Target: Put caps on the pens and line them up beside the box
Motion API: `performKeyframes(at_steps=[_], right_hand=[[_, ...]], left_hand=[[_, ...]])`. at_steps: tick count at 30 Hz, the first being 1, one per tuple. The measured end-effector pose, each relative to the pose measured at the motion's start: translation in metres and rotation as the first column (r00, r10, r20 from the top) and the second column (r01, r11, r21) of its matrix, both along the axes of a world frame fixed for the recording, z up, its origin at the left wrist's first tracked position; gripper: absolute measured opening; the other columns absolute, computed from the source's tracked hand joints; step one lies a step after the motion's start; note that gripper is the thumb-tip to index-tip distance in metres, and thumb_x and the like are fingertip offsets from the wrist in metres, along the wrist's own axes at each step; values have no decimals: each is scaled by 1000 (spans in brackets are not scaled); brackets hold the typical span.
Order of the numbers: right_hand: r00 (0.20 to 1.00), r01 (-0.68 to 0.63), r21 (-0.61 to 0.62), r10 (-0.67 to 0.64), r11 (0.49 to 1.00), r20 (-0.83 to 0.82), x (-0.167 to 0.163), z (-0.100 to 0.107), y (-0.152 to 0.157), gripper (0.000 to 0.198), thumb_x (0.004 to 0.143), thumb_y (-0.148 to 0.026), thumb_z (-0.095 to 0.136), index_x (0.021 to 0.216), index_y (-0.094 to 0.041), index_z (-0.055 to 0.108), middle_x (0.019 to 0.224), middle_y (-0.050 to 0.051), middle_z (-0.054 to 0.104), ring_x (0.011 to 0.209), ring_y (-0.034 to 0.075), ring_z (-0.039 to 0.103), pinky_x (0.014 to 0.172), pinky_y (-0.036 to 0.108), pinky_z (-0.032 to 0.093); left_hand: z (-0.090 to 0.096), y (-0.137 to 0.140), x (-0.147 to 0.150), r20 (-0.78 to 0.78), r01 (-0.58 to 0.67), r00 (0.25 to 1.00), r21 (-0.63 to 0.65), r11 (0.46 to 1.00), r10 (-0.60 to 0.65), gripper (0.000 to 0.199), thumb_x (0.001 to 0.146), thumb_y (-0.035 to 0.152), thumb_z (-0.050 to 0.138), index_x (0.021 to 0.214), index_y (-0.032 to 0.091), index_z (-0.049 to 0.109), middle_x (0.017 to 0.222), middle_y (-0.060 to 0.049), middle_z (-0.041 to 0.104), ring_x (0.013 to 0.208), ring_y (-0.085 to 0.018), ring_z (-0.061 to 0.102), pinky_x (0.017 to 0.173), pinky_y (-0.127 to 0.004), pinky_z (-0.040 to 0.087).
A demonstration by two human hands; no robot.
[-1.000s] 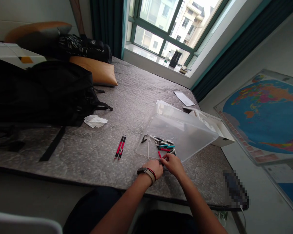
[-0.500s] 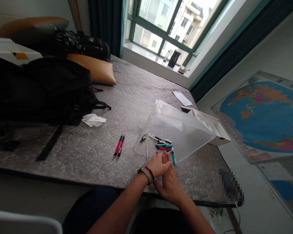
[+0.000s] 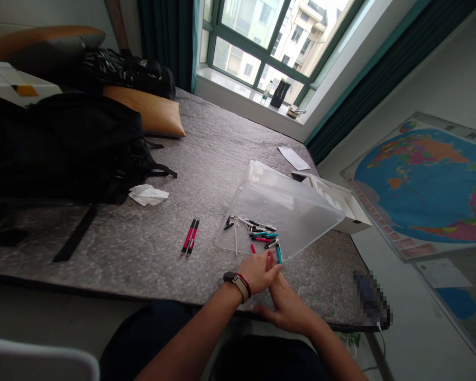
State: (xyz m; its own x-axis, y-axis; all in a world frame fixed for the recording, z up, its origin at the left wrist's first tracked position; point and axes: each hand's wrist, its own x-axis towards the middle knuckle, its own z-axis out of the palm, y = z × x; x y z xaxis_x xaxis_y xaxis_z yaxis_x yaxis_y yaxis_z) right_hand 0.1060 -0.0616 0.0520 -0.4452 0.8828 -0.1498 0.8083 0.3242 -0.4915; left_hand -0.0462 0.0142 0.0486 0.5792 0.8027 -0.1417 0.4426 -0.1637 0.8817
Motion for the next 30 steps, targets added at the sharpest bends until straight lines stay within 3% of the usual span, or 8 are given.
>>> performKeyframes(at_steps=[5,7,10,13,19,23,26,30], right_hand=[[819,368,-64,-356,928,-450,28,12,18,58,99,-44,38,154,-30,24,159,7,27,145,24,28,118,51,23],[799,336,-142,-361,931,-480,37,16,25,60,97,-49,43,152,-30,29,156,9,33,143,26,33,115,53,28],[894,184,-189,-245,964,-375,38,26,32,70,86,-53,62,148,-30,39,155,9,35,143,30,30,114,56,26],[935,140,-169,-186,976,-301,27,39,35,53,86,-48,64,134,-29,58,156,9,34,142,31,33,115,53,29],[959,148,42,-133,988,-250,6,56,40,26,91,-42,58,89,-27,78,132,7,61,137,30,39,114,54,28],[969,215,120,-196,969,-153,5,60,42,28,89,-45,57,81,-26,76,112,7,69,124,31,51,111,56,28],[948,287,-53,-292,956,-126,6,61,40,34,89,-49,54,88,-22,74,92,7,71,96,27,63,93,45,46],[935,275,-211,-312,938,-167,3,59,32,41,93,-52,44,80,-20,66,75,3,66,73,20,61,69,30,48]], left_hand=[[8,-9,1,263,149,952,42,988,-155,71,93,30,40,156,18,9,121,-9,68,107,-23,65,98,-35,45],[4,-17,6,270,277,916,105,955,-295,83,86,26,50,156,20,6,126,-10,65,106,-24,66,98,-36,45],[-6,-28,12,230,384,881,163,909,-413,98,77,30,64,156,23,7,143,-13,52,107,-26,65,98,-39,46],[-13,-32,16,231,373,882,189,908,-410,104,73,36,70,156,24,9,153,-14,36,124,-31,55,104,-42,43],[-8,-27,16,368,311,848,235,921,-381,95,77,35,70,155,24,17,152,-12,39,134,-31,43,117,-44,27],[-1,-30,17,504,333,788,132,934,-353,99,77,32,71,156,25,12,151,-14,39,124,-29,54,105,-43,44],[2,-37,17,533,284,807,29,958,-256,98,77,26,68,156,25,9,148,-14,42,105,-24,65,96,-40,51],[9,-42,15,509,152,835,148,977,-207,95,74,19,65,155,21,18,149,-12,43,130,-30,48,113,-42,37]])
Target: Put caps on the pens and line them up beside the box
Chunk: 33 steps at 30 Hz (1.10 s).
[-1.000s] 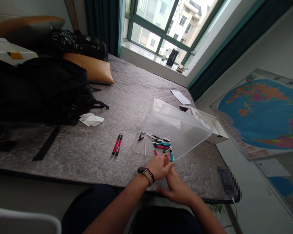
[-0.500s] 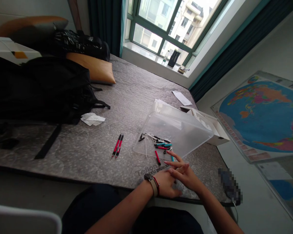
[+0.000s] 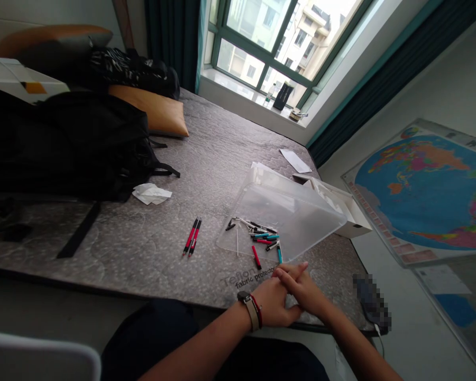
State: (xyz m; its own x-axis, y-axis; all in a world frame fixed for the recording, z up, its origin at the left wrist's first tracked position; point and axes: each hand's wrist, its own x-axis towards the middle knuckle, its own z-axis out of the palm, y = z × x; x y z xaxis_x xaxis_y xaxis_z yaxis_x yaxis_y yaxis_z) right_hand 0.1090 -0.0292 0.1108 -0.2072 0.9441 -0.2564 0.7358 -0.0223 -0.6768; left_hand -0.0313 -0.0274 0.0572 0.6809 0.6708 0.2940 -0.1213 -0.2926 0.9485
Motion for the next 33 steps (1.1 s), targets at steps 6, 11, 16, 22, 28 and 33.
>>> performKeyframes(at_steps=[6,11,16,22,28,33], right_hand=[[985,135,107,-121,985,-120,-4,-16,-5,37,86,-55,54,79,-19,59,71,2,59,68,18,56,62,27,44],[978,177,88,-164,980,-132,4,-31,-7,46,85,-62,49,68,-20,54,63,1,54,62,16,51,56,27,42],[992,105,69,-99,992,-83,20,-28,-8,52,81,-67,52,68,-19,63,64,3,62,61,18,56,58,29,45],[611,683,34,-544,730,-575,20,-15,7,43,84,-61,52,73,-22,64,69,4,65,65,19,62,66,32,52],[271,458,-494,-645,739,-715,0,-11,10,26,82,-48,58,79,-22,62,69,1,59,52,12,53,46,23,44],[430,132,-556,-553,821,-714,-8,-6,-5,38,89,-56,47,76,-21,58,45,-9,27,35,5,15,35,16,19]], left_hand=[[7,0,-3,-25,-10,1000,-76,997,8,93,69,9,56,154,26,23,139,-8,52,122,-27,55,106,-37,45],[-1,-1,5,-15,100,994,-335,937,-111,96,67,11,57,153,34,22,136,-9,51,74,-16,68,75,-34,58],[-1,8,9,385,472,879,-614,632,-282,92,74,20,63,152,38,19,135,-12,48,56,-7,66,55,-21,51],[11,5,-3,470,585,796,-435,684,-382,99,81,36,67,153,43,-1,156,-14,27,100,-24,70,84,-38,54],[4,-15,-4,-178,242,961,163,956,-212,102,69,52,75,153,36,21,163,-11,3,128,-43,48,106,-54,37],[1,-20,1,-222,227,964,406,885,-146,96,75,43,71,154,34,18,140,-10,53,124,-35,52,108,-46,34]])
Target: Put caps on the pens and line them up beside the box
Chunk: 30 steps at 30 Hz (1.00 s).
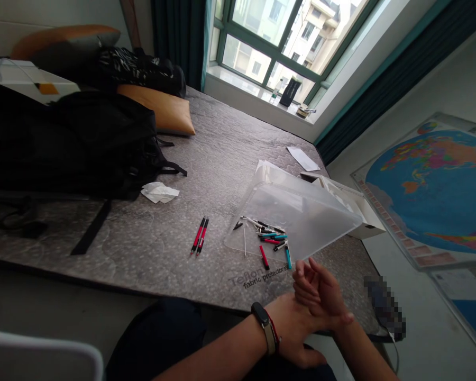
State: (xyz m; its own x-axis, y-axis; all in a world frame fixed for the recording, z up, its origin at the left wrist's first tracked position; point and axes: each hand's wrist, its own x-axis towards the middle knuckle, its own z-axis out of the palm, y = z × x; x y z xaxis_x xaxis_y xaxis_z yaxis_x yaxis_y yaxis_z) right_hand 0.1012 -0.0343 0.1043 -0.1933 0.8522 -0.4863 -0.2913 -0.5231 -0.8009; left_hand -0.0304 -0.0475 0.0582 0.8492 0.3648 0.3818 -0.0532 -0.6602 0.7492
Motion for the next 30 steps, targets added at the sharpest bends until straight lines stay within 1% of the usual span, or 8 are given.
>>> performKeyframes(at_steps=[6,12,14,17,20,22,25,30], right_hand=[[959,-284,-138,283,949,-20,3,-9,2,38,89,-47,53,72,-15,63,40,-10,26,33,3,15,34,17,17],[930,21,157,-77,987,359,19,-24,41,37,84,-52,59,94,-17,66,68,0,59,58,12,55,56,25,45],[786,-74,198,-66,977,615,26,-29,57,38,81,-54,61,91,-17,65,70,1,62,62,15,58,58,27,46],[414,-368,163,4,916,910,33,-35,76,30,82,-46,60,91,-18,66,72,2,65,64,17,60,63,29,46],[7,-589,35,-39,807,999,35,-40,86,18,84,-29,56,93,-19,68,80,4,68,73,18,62,71,29,45],[-172,-627,-81,-37,775,984,35,-44,90,17,84,-21,55,95,-20,68,90,5,70,82,18,63,74,27,43],[-324,-626,-212,-2,751,946,33,-51,93,21,82,-16,57,100,-21,67,104,6,68,92,19,64,76,26,43],[-395,-696,-305,8,650,919,24,-62,96,31,87,-16,52,114,-25,65,118,7,63,99,20,63,80,27,43]], left_hand=[[-10,-9,6,-196,20,981,131,991,6,109,73,46,69,156,27,1,134,-16,55,122,-37,51,102,-52,35],[1,15,-4,-184,-259,942,128,957,280,83,85,32,61,152,43,14,150,-13,37,115,-33,58,91,-44,47],[6,20,-8,-198,-296,933,57,954,301,83,85,34,60,153,37,13,137,-13,52,106,-30,63,84,-40,50],[9,22,-9,-219,-282,940,-62,957,263,76,88,34,56,153,31,15,104,-7,69,88,-25,68,76,-35,52],[8,24,-8,-216,-327,931,-130,936,295,62,90,36,52,147,27,28,92,-4,70,82,-23,68,74,-33,52],[5,26,-8,-217,-373,916,-147,916,338,51,91,35,50,139,26,40,91,-4,70,81,-22,68,74,-32,52],[0,29,-6,-223,-401,904,-138,906,366,28,92,33,47,116,26,59,91,-4,71,85,-22,68,76,-31,52],[-10,29,-2,-251,-321,923,-81,944,293,23,91,37,48,101,27,66,90,-3,73,87,-23,69,76,-32,53]])
